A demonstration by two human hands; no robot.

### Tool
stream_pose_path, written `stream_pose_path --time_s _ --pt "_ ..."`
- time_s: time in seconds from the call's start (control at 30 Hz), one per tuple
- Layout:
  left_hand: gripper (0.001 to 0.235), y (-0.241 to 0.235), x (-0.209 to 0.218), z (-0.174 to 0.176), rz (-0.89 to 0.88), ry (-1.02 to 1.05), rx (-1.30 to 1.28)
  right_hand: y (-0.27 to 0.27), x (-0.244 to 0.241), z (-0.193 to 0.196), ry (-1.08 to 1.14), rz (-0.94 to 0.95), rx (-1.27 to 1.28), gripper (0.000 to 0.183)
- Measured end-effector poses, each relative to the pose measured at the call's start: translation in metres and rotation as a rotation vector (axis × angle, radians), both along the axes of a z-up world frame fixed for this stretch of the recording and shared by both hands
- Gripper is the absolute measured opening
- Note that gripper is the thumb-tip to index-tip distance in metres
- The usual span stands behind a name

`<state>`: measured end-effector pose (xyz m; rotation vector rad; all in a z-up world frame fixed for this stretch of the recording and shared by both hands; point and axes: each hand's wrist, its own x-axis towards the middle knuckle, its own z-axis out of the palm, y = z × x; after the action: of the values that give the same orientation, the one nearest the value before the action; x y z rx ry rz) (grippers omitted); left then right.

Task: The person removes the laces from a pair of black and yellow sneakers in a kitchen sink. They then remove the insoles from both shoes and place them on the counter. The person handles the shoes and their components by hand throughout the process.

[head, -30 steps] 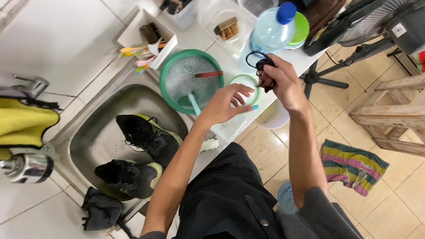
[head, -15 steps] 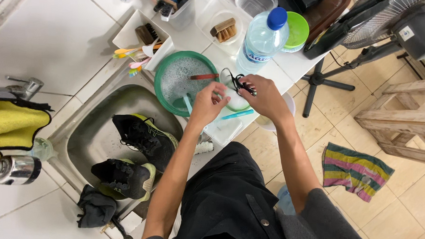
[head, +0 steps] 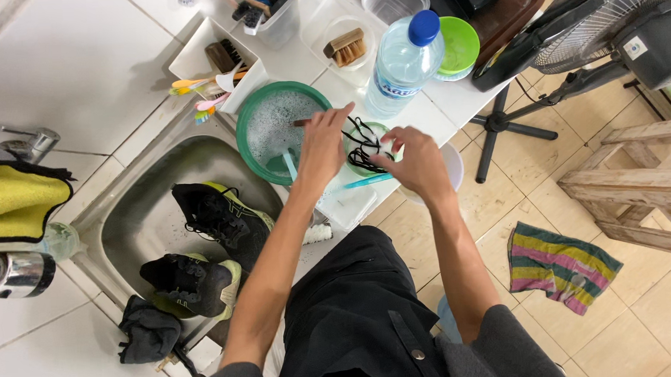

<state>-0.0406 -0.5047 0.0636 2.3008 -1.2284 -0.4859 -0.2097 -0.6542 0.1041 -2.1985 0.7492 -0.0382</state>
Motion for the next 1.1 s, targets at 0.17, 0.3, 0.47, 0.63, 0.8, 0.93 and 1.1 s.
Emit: stream_pose_path --time_s 0.17,0.3,0.47,0.63,0.8,0.93,1.1 --pt "0.074 -0.017 0.014 -0.021 -0.253 -0.284 0.134 0.005 0.01 -0.041 0.199 0.016 -0.09 0.026" --pt "0.02 -0.03 0.019 -0.049 -0.247 -0.339 0.028 0.001 0.01 -0.092 0.159 0.043 -0.274 0.002" --pt "0.015 -0.035 0.022 -0.067 -0.22 -0.359 -0.014 -0.004 0.012 -0.07 0.12 -0.078 -0.23 0.02" --pt "0.015 -0.027 0.015 -0.027 -0.201 -0.229 -0.156 -0.014 0.011 -0.021 0.255 -0.182 -0.047 0.039" --pt "0.013 -0.023 -0.006 -0.014 -0.312 0.358 -0.094 -0.022 0.003 -0.049 0.28 -0.209 0.033 0.033" --pt "0.016 -0.014 0.002 -0.012 -0.313 0.36 -0.039 -0.018 0.01 -0.037 0.177 -0.236 0.092 0.02" --pt "0.014 -0.001 0.009 -0.011 -0.126 0.124 -0.142 -0.017 0.014 -0.021 -0.007 -0.062 0.18 0.023"
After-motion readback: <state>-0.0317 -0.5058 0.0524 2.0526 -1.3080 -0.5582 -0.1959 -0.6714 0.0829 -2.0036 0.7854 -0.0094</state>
